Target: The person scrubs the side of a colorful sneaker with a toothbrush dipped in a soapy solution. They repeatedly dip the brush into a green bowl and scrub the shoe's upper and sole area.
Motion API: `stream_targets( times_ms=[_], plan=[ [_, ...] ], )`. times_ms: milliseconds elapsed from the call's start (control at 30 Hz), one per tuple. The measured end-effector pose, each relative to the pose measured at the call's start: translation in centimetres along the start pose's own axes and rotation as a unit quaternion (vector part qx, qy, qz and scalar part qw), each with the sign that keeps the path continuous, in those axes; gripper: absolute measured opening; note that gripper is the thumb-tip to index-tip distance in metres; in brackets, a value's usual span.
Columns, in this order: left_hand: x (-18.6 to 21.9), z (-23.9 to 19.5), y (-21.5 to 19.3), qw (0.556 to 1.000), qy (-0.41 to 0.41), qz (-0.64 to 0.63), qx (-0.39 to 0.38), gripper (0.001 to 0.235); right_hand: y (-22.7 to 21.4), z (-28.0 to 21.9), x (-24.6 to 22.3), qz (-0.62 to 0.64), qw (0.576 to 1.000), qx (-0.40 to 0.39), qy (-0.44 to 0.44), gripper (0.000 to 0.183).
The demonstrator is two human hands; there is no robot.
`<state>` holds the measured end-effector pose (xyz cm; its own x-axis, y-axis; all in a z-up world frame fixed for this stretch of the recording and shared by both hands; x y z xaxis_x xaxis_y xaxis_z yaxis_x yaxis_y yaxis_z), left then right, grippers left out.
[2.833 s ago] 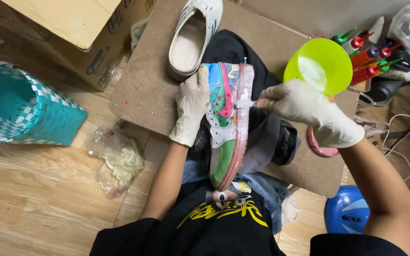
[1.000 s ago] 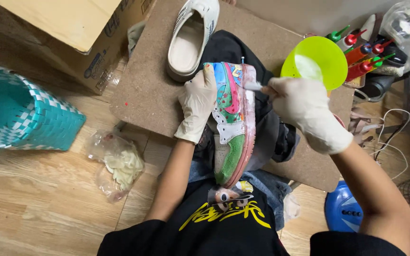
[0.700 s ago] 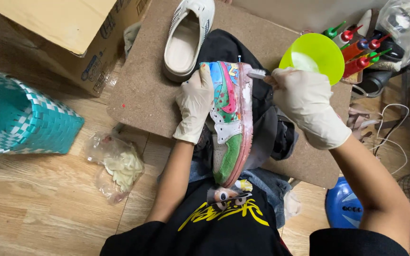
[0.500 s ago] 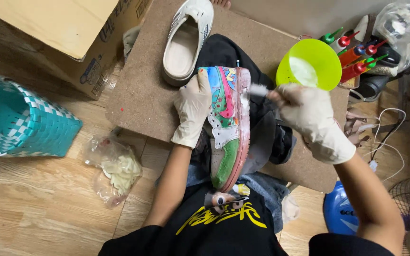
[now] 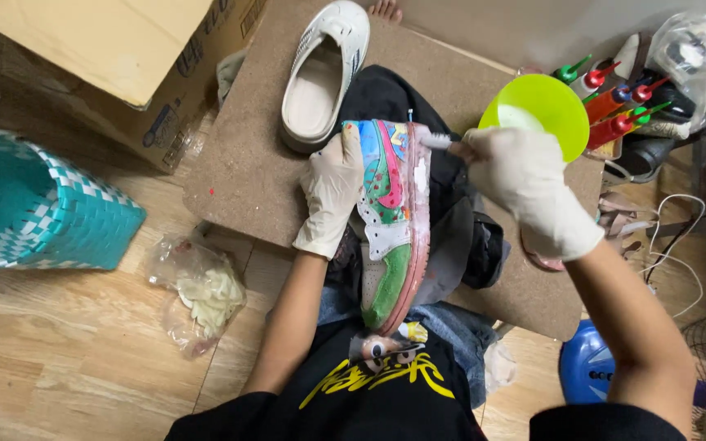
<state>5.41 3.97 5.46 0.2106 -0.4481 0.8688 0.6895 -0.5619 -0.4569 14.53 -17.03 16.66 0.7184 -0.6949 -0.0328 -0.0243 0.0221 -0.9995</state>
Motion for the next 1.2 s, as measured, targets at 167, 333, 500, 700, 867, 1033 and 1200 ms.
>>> stream_targets(
  times_ms=[167, 333, 500, 700, 867, 1033, 1200],
  plan=[
    [-0.2, 0.4, 0.0, 1.0, -0.01, 0.0, 0.001, 0.051, 0.2, 0.0, -0.3, 0.035, 0.991, -0.007, -0.128, 0.023],
    [-0.7, -0.1, 0.3, 1.0, 0.014, 0.001, 0.0, 0.048, -0.4, 0.2, 1.5, -0.047, 0.997, -0.001, 0.067, 0.029],
    [-0.3, 0.3, 0.0, 0.999, 0.021, -0.03, 0.005, 0.047, 1.6, -0.1, 0.7, 0.075, 0.982, -0.149, 0.088, 0.046],
    [-0.4, 0.4, 0.3, 0.999, 0.021, -0.033, 0.006, 0.048, 1.9, -0.9, 1.7, 0.119, 0.978, -0.132, 0.108, 0.045],
    [-0.8, -0.3, 0.7, 0.993, 0.113, 0.035, 0.006, 0.042, 0.2, -1.5, 1.2, -0.015, 0.997, 0.005, 0.077, 0.034],
    [-0.4, 0.1, 0.6, 0.999, 0.041, 0.009, -0.025, 0.044, 1.1, -1.2, 0.5, 0.055, 0.996, -0.061, 0.036, 0.022],
    [-1.2, 0.2, 1.2, 0.996, 0.081, 0.02, 0.004, 0.043, 3.1, -0.2, 1.1, 0.074, 0.988, -0.132, -0.006, 0.029]
  ],
)
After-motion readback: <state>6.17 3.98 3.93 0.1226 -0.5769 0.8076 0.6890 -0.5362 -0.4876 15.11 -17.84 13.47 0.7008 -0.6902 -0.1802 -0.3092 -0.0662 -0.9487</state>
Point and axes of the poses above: each hand's wrist, its own z-axis towards the middle knuckle, its own y-axis out of the palm, x = y × z, the point moved 8 cm from there along z, towards the middle knuckle, and after that the axes turned 3 degrees about -z, right-handed, at the moved point
